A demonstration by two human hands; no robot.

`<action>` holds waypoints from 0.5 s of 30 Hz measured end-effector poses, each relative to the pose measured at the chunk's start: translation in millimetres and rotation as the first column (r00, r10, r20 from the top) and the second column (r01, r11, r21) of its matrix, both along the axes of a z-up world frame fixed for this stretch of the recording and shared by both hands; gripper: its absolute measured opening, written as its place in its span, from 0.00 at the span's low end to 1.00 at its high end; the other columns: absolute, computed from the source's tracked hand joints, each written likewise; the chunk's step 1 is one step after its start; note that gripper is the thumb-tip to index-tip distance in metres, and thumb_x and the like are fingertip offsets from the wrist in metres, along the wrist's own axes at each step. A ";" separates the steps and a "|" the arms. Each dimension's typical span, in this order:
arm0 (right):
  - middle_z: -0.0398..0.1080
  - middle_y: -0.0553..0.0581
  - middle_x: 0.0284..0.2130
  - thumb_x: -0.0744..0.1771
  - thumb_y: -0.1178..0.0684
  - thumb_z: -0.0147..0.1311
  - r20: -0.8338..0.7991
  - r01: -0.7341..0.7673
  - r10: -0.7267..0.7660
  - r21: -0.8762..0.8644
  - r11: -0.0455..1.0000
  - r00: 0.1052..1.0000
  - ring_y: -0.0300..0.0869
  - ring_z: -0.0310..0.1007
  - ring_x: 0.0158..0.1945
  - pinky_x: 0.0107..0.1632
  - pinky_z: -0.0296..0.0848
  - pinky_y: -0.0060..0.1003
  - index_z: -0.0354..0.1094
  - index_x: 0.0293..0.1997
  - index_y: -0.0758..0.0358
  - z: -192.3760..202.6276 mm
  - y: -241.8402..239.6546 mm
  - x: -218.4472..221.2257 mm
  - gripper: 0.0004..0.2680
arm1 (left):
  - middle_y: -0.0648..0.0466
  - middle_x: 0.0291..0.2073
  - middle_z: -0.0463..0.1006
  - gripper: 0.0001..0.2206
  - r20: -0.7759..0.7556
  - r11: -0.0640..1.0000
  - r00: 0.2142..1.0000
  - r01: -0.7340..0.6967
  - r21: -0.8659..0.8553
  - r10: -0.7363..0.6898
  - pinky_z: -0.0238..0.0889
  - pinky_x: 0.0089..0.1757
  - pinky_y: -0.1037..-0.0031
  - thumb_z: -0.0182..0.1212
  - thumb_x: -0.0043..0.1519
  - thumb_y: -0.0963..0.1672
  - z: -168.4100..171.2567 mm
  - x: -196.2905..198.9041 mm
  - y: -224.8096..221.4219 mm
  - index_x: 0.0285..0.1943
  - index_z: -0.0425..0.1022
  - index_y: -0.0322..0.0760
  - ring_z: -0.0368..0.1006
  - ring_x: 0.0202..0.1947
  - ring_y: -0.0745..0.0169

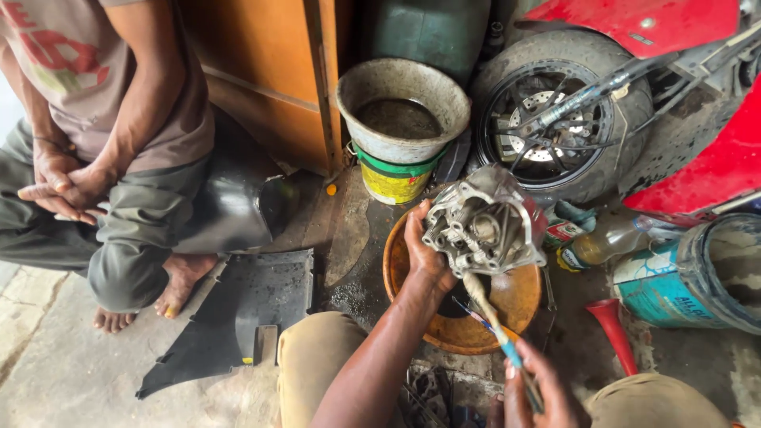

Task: Cleaning a motorcycle engine component with a brush and cleaning fluid.

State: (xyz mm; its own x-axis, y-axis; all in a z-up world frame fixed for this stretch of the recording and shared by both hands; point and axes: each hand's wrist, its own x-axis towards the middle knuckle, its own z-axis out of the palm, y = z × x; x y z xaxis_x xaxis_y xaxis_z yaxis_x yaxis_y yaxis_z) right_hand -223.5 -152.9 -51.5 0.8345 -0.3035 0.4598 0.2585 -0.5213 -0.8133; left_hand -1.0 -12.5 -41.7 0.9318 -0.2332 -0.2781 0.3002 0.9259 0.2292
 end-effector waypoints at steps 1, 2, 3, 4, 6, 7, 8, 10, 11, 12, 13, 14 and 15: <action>0.76 0.60 0.48 0.69 0.62 0.54 -0.001 -0.005 0.005 -0.010 1.000 1.000 0.36 0.77 0.46 0.53 0.75 0.30 0.68 0.59 0.71 -6.2 -2.1 -3.0 0.12 | 0.46 0.45 0.82 0.29 -0.001 1.000 1.000 -0.005 -0.010 0.005 0.75 0.49 0.57 0.52 0.58 0.59 1.8 0.9 0.1 0.56 0.76 0.35 0.79 0.45 0.49; 0.77 0.59 0.43 0.67 0.63 0.56 -0.053 0.019 -0.022 -0.054 0.998 0.998 0.37 0.79 0.44 0.51 0.76 0.31 0.71 0.58 0.70 -11.7 -5.3 -6.7 0.12 | 0.46 0.45 0.82 0.29 0.026 0.999 1.000 0.003 -0.054 -0.002 0.74 0.49 0.56 0.53 0.59 0.59 3.9 1.0 -0.5 0.55 0.77 0.35 0.79 0.44 0.48; 0.79 0.59 0.39 0.66 0.63 0.58 -0.103 0.041 -0.052 -0.099 0.994 0.993 0.37 0.81 0.41 0.49 0.77 0.31 0.73 0.56 0.69 -17.1 -8.0 -10.8 0.12 | 0.46 0.45 0.82 0.30 0.054 0.995 0.999 0.012 -0.098 -0.006 0.74 0.49 0.56 0.53 0.59 0.59 6.0 0.7 -0.5 0.55 0.77 0.34 0.79 0.44 0.47; 0.79 0.59 0.39 0.66 0.63 0.58 -0.100 0.036 -0.048 -0.116 0.993 0.994 0.37 0.81 0.41 0.49 0.77 0.31 0.73 0.56 0.69 -8.0 -7.7 -7.6 0.12 | 0.46 0.45 0.82 0.30 0.057 0.993 0.998 0.006 -0.115 0.000 0.74 0.49 0.56 0.53 0.59 0.59 8.1 0.5 -0.7 0.55 0.77 0.34 0.79 0.44 0.47; 0.80 0.61 0.40 0.66 0.63 0.58 -0.096 0.093 -0.110 -0.166 0.982 0.989 0.39 0.80 0.39 0.45 0.77 0.33 0.73 0.53 0.71 10.3 -7.1 -2.0 0.11 | 0.46 0.48 0.82 0.29 0.072 0.975 0.997 -0.002 -0.224 0.019 0.73 0.53 0.56 0.52 0.60 0.59 11.8 -1.2 -0.6 0.57 0.77 0.35 0.79 0.47 0.48; 0.80 0.61 0.40 0.66 0.63 0.58 -0.093 0.082 -0.101 -0.186 0.979 0.991 0.39 0.80 0.39 0.45 0.77 0.33 0.73 0.53 0.71 18.4 -8.9 1.5 0.11 | 0.46 0.48 0.82 0.29 0.073 0.970 0.997 -0.013 -0.244 0.032 0.73 0.53 0.56 0.52 0.60 0.59 11.7 0.2 -2.7 0.57 0.77 0.35 0.79 0.47 0.48; 0.78 0.62 0.44 0.66 0.63 0.59 -0.030 0.052 -0.057 -0.130 0.990 0.998 0.39 0.80 0.42 0.47 0.77 0.32 0.71 0.52 0.71 26.1 -9.3 3.9 0.10 | 0.46 0.48 0.82 0.30 0.066 0.972 0.998 -0.007 -0.234 0.023 0.73 0.52 0.56 0.52 0.60 0.60 10.7 0.3 -3.4 0.56 0.77 0.35 0.79 0.47 0.47; 0.76 0.63 0.48 0.66 0.63 0.59 0.033 0.004 -0.001 -0.091 0.996 0.999 0.38 0.79 0.45 0.49 0.77 0.32 0.69 0.52 0.72 37.2 -12.6 6.9 0.10 | 0.46 0.47 0.82 0.31 0.059 0.971 0.998 -0.014 -0.238 0.028 0.73 0.51 0.56 0.51 0.60 0.60 6.3 2.2 -6.5 0.56 0.78 0.35 0.78 0.46 0.47; 0.76 0.64 0.44 0.67 0.63 0.59 0.027 0.021 -0.016 -0.170 0.985 1.000 0.39 0.77 0.44 0.50 0.75 0.33 0.70 0.54 0.73 40.8 -16.1 7.8 0.11 | 0.46 0.48 0.82 0.31 0.085 0.962 0.996 -0.002 -0.274 0.027 0.72 0.52 0.55 0.50 0.61 0.61 3.1 4.1 -9.5 0.57 0.78 0.35 0.78 0.47 0.47; 0.75 0.65 0.40 0.67 0.63 0.59 0.025 0.041 -0.036 -0.247 0.968 0.999 0.40 0.76 0.43 0.51 0.74 0.35 0.71 0.56 0.74 44.5 -19.4 8.6 0.12 | 0.46 0.49 0.81 0.31 0.113 0.951 0.993 0.014 -0.308 0.022 0.72 0.52 0.54 0.50 0.62 0.61 0.5 6.6 -13.1 0.58 0.78 0.35 0.78 0.48 0.47; 0.75 0.65 0.40 0.67 0.63 0.59 0.026 0.033 -0.027 -0.259 0.965 0.999 0.40 0.76 0.43 0.51 0.74 0.35 0.71 0.56 0.74 39.0 -23.1 10.1 0.12 | 0.46 0.49 0.81 0.31 0.114 0.947 0.993 0.006 -0.320 0.032 0.72 0.52 0.54 0.50 0.62 0.61 8.3 3.0 -9.0 0.58 0.78 0.35 0.78 0.48 0.47; 0.74 0.66 0.36 0.68 0.63 0.58 -0.011 0.111 -0.113 -0.112 0.987 0.993 0.41 0.69 0.32 0.40 0.69 0.35 0.71 0.59 0.75 33.3 -26.9 11.2 0.13 | 0.47 0.49 0.81 0.32 0.104 0.949 0.995 0.037 -0.313 -0.005 0.71 0.51 0.52 0.49 0.60 0.62 16.6 0.1 -6.0 0.58 0.78 0.37 0.78 0.48 0.47; 0.72 0.67 0.31 0.69 0.62 0.56 -0.061 0.194 -0.192 0.034 0.980 0.980 0.42 0.62 0.22 0.28 0.63 0.35 0.71 0.62 0.75 28.2 -31.9 13.0 0.14 | 0.48 0.49 0.82 0.33 0.095 0.949 0.995 0.069 -0.307 -0.042 0.71 0.50 0.50 0.48 0.59 0.63 25.3 -2.3 -3.8 0.58 0.78 0.40 0.77 0.48 0.47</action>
